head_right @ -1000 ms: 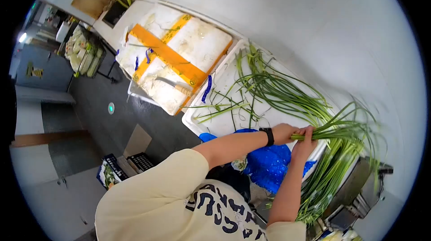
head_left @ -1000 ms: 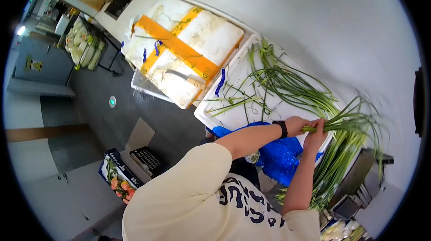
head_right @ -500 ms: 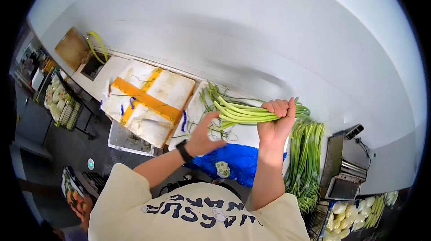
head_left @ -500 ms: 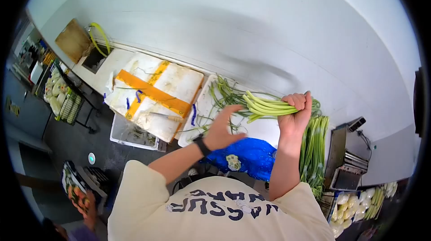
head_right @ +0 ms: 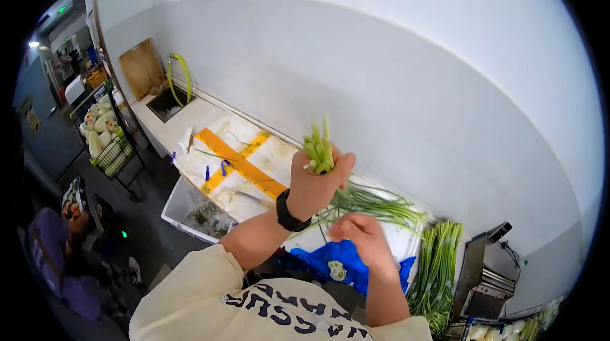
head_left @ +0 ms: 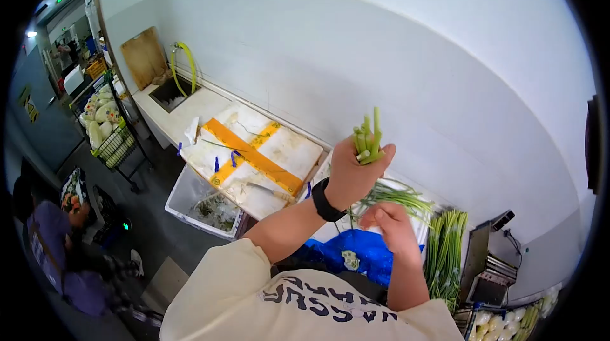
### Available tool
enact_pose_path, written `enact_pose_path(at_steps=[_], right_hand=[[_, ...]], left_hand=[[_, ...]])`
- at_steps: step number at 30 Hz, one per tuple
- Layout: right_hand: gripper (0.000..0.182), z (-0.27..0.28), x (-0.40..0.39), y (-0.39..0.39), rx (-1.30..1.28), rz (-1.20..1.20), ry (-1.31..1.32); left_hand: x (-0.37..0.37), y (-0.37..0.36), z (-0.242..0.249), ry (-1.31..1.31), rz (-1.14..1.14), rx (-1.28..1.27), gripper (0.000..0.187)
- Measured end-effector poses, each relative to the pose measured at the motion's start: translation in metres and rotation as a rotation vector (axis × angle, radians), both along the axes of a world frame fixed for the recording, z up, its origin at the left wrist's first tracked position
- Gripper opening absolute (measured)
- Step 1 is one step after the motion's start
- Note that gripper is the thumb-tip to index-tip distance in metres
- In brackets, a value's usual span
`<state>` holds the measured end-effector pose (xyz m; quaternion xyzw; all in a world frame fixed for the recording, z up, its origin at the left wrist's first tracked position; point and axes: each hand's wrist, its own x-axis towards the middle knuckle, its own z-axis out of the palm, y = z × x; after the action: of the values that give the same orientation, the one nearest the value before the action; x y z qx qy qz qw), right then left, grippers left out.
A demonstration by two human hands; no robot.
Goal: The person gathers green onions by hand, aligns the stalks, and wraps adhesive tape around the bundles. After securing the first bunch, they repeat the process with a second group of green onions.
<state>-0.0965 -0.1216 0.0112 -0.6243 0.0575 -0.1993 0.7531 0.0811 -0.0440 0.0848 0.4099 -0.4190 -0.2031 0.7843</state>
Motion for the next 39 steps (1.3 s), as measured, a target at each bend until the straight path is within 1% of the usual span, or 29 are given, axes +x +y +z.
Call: enact_pose_path(at_steps=[1,2,3,4,5,6,8,10,11,12,13,14,15,16,17,20,22,23,26,29,32,34,35,38,39], right_hand=[[0.043,0.016,0.002,0.007,-0.183,-0.151,-0.065],[0.039,0.032,0.003,0.014,-0.365,-0.327,-0.106],[0.050,0.075,0.021,0.039,-0.563,-0.547,-0.219],[0.065,0.107,0.043,0.052,-0.732,-0.585,-0.384],[0.073,0.130,0.059,0.061,-0.817,-0.502,-0.384],[0.070,0.141,0.077,0.073,-0.897,-0.491,-0.312],[0.064,0.142,0.111,0.091,-0.868,-0.431,-0.242],[0.055,0.137,0.134,0.099,-0.975,-0.475,-0.208],[0.051,0.134,0.144,0.102,-1.027,-0.509,-0.187],[0.047,0.131,0.152,0.105,-1.089,-0.500,-0.227],[0.043,0.126,0.160,0.112,-1.152,-0.512,-0.259],[0.039,0.121,0.166,0.117,-1.215,-0.544,-0.276],[0.033,0.118,0.174,0.121,-1.177,-0.536,-0.266],[0.031,0.111,0.183,0.120,-1.156,-0.488,-0.270],[0.034,0.105,0.191,0.118,-1.097,-0.492,-0.340],[0.045,0.100,0.189,0.125,-0.790,-0.542,-0.375],[0.044,0.087,0.194,0.108,-1.039,-0.529,-0.299],[0.035,0.080,0.197,0.103,-1.164,-0.662,-0.333],[0.025,0.079,0.183,0.092,-1.208,-0.729,-0.168],[0.018,0.065,0.185,0.075,-1.201,-0.644,-0.025],[0.015,0.062,0.175,0.064,-1.258,-0.635,-0.066],[0.013,0.067,0.166,0.059,-1.260,-0.602,-0.014],[0.012,0.068,0.162,0.056,-1.263,-0.583,0.010],[0.012,0.066,0.156,0.052,-1.169,-0.676,0.030],[0.013,0.065,0.154,0.051,-1.188,-0.677,0.038]], left_hand=[[0.003,0.010,0.006,0.015,0.015,0.029,0.016],[0.008,0.019,0.008,-0.046,0.036,0.090,0.016],[0.013,0.028,0.009,-0.108,0.049,0.152,0.016],[0.016,0.035,0.009,-0.172,0.064,0.211,0.016],[0.017,0.040,0.008,-0.189,0.035,0.163,0.017],[0.021,0.045,0.008,-0.208,0.013,0.114,0.018],[0.029,0.058,0.005,-0.233,0.000,0.039,0.023],[0.043,0.068,-0.003,-0.230,0.016,0.000,0.028],[0.051,0.071,-0.013,-0.233,-0.007,0.042,0.034],[0.059,0.074,-0.021,0.114,-0.138,-0.047,0.035],[0.066,0.075,-0.026,0.258,-0.177,-0.080,0.036],[0.072,0.079,-0.031,0.325,-0.149,-0.097,0.036],[0.077,0.079,-0.035,0.335,-0.110,-0.088,0.037],[0.080,0.079,-0.037,0.344,-0.086,-0.079,0.037],[0.081,0.078,-0.038,0.338,-0.066,-0.066,0.038],[0.079,0.073,-0.045,0.313,-0.041,-0.001,0.040],[0.078,0.073,-0.049,0.290,-0.031,0.039,0.041],[0.075,0.071,-0.053,0.280,-0.021,0.055,0.042],[0.074,0.069,-0.061,0.243,0.009,0.104,0.044],[0.069,0.066,-0.070,0.189,0.033,0.166,0.046],[0.075,0.060,-0.085,0.000,0.058,0.238,0.049],[0.077,0.055,-0.090,-0.155,0.069,0.261,0.052],[0.076,0.053,-0.092,-0.170,0.057,0.256,0.052],[0.070,0.047,-0.086,-0.220,0.043,0.248,0.050],[0.072,0.044,-0.088,-0.243,0.044,0.262,0.049]])
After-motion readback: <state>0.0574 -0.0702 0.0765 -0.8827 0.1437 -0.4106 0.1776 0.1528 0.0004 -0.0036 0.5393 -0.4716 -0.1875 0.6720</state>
